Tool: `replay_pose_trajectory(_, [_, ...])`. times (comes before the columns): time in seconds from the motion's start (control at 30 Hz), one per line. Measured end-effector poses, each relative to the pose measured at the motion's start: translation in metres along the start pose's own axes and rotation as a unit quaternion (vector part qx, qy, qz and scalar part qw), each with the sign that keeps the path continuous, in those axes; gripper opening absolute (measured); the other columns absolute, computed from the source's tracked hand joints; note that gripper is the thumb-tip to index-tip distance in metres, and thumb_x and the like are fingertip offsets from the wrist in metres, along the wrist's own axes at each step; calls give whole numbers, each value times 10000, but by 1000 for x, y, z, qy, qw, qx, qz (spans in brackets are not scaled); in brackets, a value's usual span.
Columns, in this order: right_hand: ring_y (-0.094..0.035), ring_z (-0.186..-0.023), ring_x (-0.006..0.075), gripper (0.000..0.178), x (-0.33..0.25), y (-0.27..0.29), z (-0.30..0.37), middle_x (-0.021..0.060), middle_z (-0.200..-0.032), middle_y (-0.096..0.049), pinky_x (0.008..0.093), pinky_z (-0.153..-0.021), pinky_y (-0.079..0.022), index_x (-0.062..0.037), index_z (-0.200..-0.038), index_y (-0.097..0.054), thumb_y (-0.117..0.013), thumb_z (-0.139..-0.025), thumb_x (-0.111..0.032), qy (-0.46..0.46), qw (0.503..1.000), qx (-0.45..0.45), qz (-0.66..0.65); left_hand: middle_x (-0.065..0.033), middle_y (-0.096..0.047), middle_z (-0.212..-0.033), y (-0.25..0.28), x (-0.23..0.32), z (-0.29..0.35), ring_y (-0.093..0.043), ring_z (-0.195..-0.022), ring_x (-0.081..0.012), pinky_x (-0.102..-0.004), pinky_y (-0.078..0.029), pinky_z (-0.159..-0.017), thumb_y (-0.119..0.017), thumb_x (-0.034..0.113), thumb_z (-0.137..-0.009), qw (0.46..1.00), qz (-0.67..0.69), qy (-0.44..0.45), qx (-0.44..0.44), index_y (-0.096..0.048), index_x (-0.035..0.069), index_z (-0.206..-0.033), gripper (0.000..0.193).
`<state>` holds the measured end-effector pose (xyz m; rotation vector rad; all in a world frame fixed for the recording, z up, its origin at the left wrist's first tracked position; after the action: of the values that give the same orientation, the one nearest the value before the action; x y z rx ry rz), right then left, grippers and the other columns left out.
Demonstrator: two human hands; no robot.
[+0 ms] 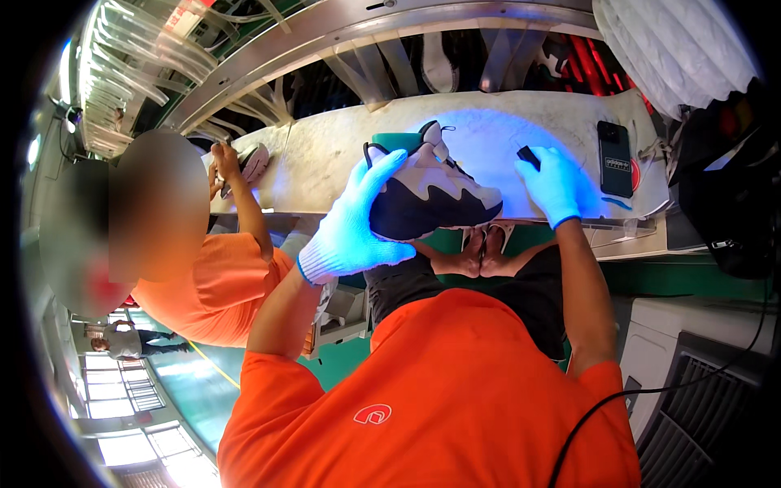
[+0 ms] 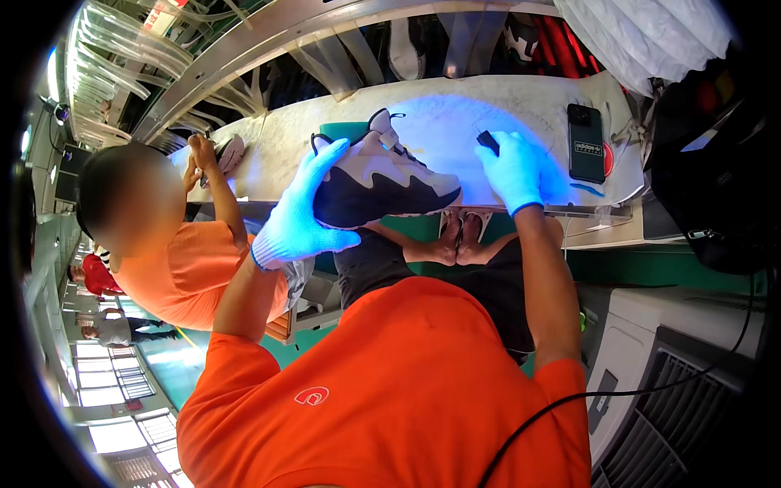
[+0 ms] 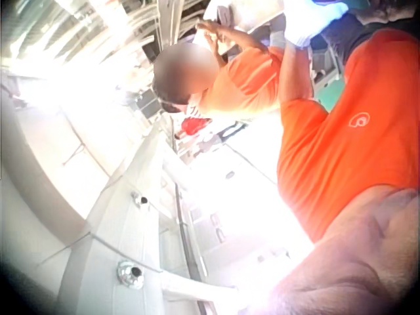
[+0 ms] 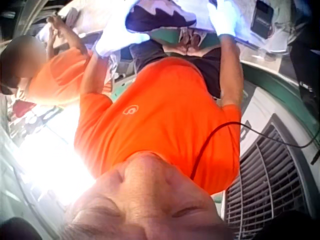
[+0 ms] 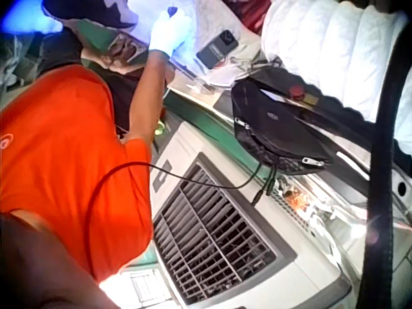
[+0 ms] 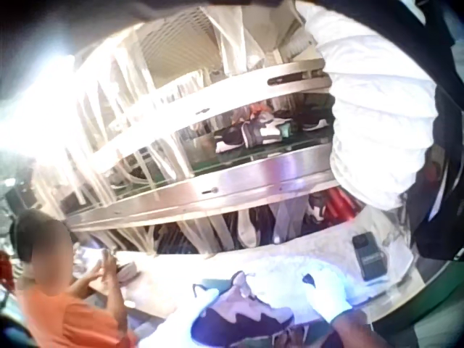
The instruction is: The person uses a small brush to scrub the upper and sole of a sneaker. They rotate the shoe to access different areas, including the toe box, sides, and heel, while working at a factory assembly station.
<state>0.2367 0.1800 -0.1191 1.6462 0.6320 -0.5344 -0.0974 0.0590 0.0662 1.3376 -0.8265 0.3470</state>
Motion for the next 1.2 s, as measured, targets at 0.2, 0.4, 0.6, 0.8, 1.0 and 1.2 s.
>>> replay_pose_trajectory(0.2, [-724,-833,234,216,-104,15,12,35,-907,-689,410,-765,-601,-57,-1138,-697,-717,-1104,-270,-99,679,-12,-727,-173,-414,-1761,-11,2,6,-407,-1627,-381,-472,-354,-1315,-1040,172,-661,999,-33,34,23,-355,116,-1759,1295])
replay_pose_trajectory(0.4, [-622,-674,232,260,-154,-28,-12,28,-770,-625,414,-644,-531,-117,-1030,-630,-675,-1139,-349,-148,493,-24,-857,-147,-440,-1750,-20,-26,14,-398,-1620,-317,-442,-316,-1341,-1091,259,-636,995,41,58,63,-325,82,-1769,1379])
replay_pose_trajectory(0.6, [-547,-547,173,337,-164,-36,-8,0,-685,-567,353,-519,-459,-129,-985,-618,-584,-1186,-397,-108,544,-13,-832,-216,-439,-1697,-31,-26,19,-434,-1600,-374,-473,-365,-1329,-1072,258,-620,986,101,95,90,-334,92,-1758,1367])
replay_pose_trajectory(0.8, [-524,-616,161,499,-174,-49,7,-12,-743,-543,340,-546,-425,-157,-949,-642,-514,-1178,-582,-55,350,-192,-915,-220,-446,-1690,-33,-26,22,-450,-1589,-371,-474,-380,-1320,-1090,329,-630,988,71,90,102,-345,88,-1751,1367])
replay_pose_trajectory(1.0, [-465,-583,151,450,-177,-46,7,-7,-749,-536,346,-549,-393,-160,-990,-657,-513,-1194,-534,-73,386,-141,-909,-215,-507,-1641,-35,-25,15,-500,-1554,-358,-459,-407,-1299,-1069,299,-644,985,87,86,124,-443,83,-1709,1254])
replay_pose_trajectory(1.2, [-537,-614,167,374,-174,-33,16,1,-743,-579,361,-588,-473,-167,-1003,-649,-554,-1194,-475,-95,483,-78,-867,-157,-568,-1592,-32,-22,14,-578,-1456,-274,-406,-457,-1236,-1075,281,-703,991,23,29,130,-516,41,-1673,1145])
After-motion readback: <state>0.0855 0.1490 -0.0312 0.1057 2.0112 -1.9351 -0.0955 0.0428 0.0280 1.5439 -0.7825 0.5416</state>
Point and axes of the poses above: each hand's wrist, its own z-axis away from the middle knuckle, its own y-axis out of the back of the hand, x = y × z, the point moved 1 cm from there along -z, towards the middle knuckle
